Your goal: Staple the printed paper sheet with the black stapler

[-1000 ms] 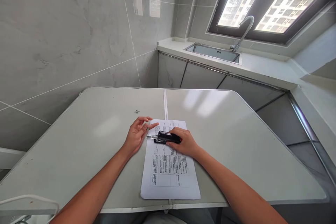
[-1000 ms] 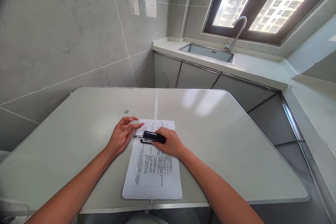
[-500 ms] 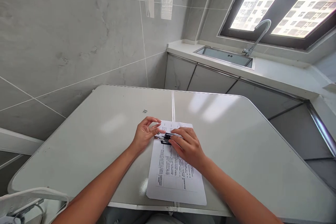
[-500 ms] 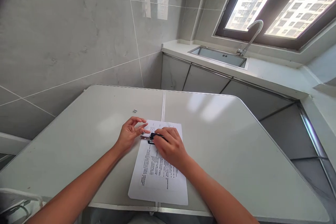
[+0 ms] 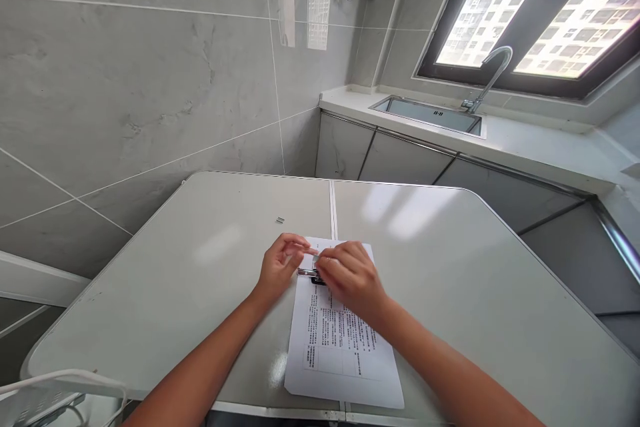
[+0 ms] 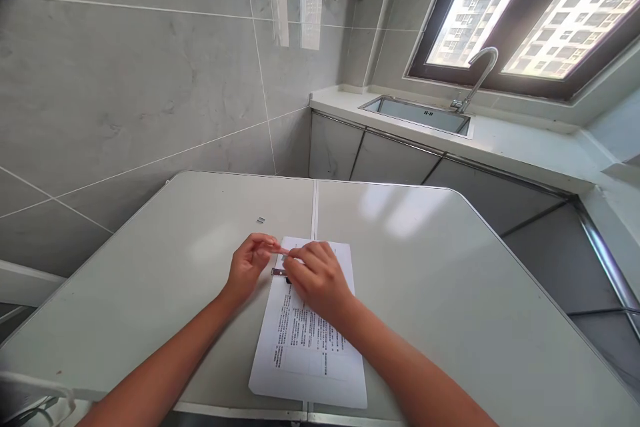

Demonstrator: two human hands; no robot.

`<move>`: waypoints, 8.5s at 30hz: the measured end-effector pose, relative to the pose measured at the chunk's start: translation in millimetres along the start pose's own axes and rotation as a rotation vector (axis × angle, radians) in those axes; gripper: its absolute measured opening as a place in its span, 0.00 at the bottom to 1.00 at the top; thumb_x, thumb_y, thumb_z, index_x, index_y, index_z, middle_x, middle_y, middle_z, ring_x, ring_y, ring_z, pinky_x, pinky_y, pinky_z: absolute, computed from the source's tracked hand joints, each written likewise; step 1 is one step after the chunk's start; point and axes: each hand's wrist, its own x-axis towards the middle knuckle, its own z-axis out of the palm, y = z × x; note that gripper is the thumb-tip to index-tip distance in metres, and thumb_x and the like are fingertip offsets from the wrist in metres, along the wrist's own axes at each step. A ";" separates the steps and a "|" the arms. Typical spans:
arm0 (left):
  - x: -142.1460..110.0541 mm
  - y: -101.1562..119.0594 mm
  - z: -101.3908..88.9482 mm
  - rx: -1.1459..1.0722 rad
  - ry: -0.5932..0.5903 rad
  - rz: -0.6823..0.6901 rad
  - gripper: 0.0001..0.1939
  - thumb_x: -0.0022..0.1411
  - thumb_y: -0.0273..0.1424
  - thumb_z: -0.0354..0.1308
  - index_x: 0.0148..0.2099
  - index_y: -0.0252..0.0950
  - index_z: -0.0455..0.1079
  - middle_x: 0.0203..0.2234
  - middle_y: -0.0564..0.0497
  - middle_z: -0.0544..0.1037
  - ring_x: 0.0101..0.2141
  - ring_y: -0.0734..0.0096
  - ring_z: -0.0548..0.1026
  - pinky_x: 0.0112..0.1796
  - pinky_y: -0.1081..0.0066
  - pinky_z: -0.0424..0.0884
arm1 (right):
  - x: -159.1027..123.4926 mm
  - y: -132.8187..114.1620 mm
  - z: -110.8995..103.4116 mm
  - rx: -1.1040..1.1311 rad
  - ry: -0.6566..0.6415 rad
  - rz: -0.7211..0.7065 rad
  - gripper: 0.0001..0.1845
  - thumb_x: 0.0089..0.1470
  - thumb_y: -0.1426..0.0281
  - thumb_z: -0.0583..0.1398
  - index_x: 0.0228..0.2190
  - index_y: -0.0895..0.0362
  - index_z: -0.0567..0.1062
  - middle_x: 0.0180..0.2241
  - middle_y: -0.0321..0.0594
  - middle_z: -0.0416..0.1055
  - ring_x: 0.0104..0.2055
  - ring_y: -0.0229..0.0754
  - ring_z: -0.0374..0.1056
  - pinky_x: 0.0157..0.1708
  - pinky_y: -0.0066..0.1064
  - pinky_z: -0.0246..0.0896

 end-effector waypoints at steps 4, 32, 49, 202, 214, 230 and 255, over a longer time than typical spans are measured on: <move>12.5 -19.3 -20.1 0.563 0.163 0.070 0.10 0.73 0.38 0.53 0.45 0.42 0.74 0.42 0.46 0.77 0.47 0.59 0.76 0.55 0.56 0.69 | -15.2 64.5 -10.9 0.044 0.052 0.290 0.07 0.65 0.69 0.61 0.35 0.51 0.79 0.38 0.42 0.79 0.40 0.48 0.70 0.41 0.43 0.66; 24.4 -52.6 -44.1 0.847 0.083 -0.022 0.17 0.68 0.24 0.48 0.41 0.40 0.79 0.42 0.46 0.80 0.44 0.58 0.78 0.47 0.59 0.74 | -52.1 81.4 -7.8 0.147 0.192 0.582 0.13 0.67 0.62 0.58 0.30 0.53 0.70 0.32 0.38 0.69 0.32 0.42 0.64 0.33 0.39 0.65; 16.0 -29.7 -17.4 0.504 0.053 -0.070 0.15 0.75 0.39 0.48 0.45 0.40 0.75 0.39 0.48 0.78 0.36 0.66 0.76 0.38 0.67 0.69 | -55.9 55.1 -13.0 0.411 -0.406 0.246 0.28 0.58 0.61 0.69 0.57 0.50 0.70 0.49 0.46 0.73 0.48 0.49 0.72 0.47 0.40 0.72; -16.5 -23.3 64.2 1.016 -0.612 0.225 0.27 0.75 0.34 0.48 0.73 0.47 0.57 0.72 0.44 0.57 0.71 0.45 0.55 0.65 0.29 0.48 | -72.2 104.6 -27.9 0.118 -0.204 0.338 0.20 0.69 0.70 0.59 0.59 0.42 0.75 0.49 0.39 0.78 0.45 0.47 0.72 0.49 0.46 0.64; -12.2 -26.5 65.2 1.044 -0.659 0.194 0.28 0.77 0.38 0.46 0.75 0.50 0.53 0.75 0.48 0.48 0.73 0.41 0.47 0.64 0.25 0.44 | -68.4 104.4 -23.5 0.087 -0.249 0.364 0.21 0.69 0.72 0.58 0.59 0.41 0.75 0.50 0.38 0.77 0.45 0.46 0.70 0.50 0.46 0.61; -9.7 -26.2 64.6 1.034 -0.675 0.184 0.28 0.77 0.36 0.46 0.75 0.47 0.52 0.75 0.41 0.47 0.73 0.44 0.46 0.65 0.27 0.44 | -67.7 103.9 -24.6 0.146 -0.221 0.418 0.20 0.69 0.71 0.59 0.58 0.40 0.75 0.49 0.36 0.78 0.46 0.46 0.71 0.50 0.46 0.62; -11.0 -29.5 66.5 1.029 -0.675 0.196 0.30 0.76 0.38 0.47 0.76 0.52 0.49 0.76 0.46 0.46 0.74 0.45 0.45 0.65 0.26 0.37 | -65.7 100.9 -24.3 0.007 -0.317 0.371 0.18 0.70 0.69 0.58 0.57 0.42 0.76 0.49 0.37 0.78 0.47 0.47 0.70 0.52 0.46 0.58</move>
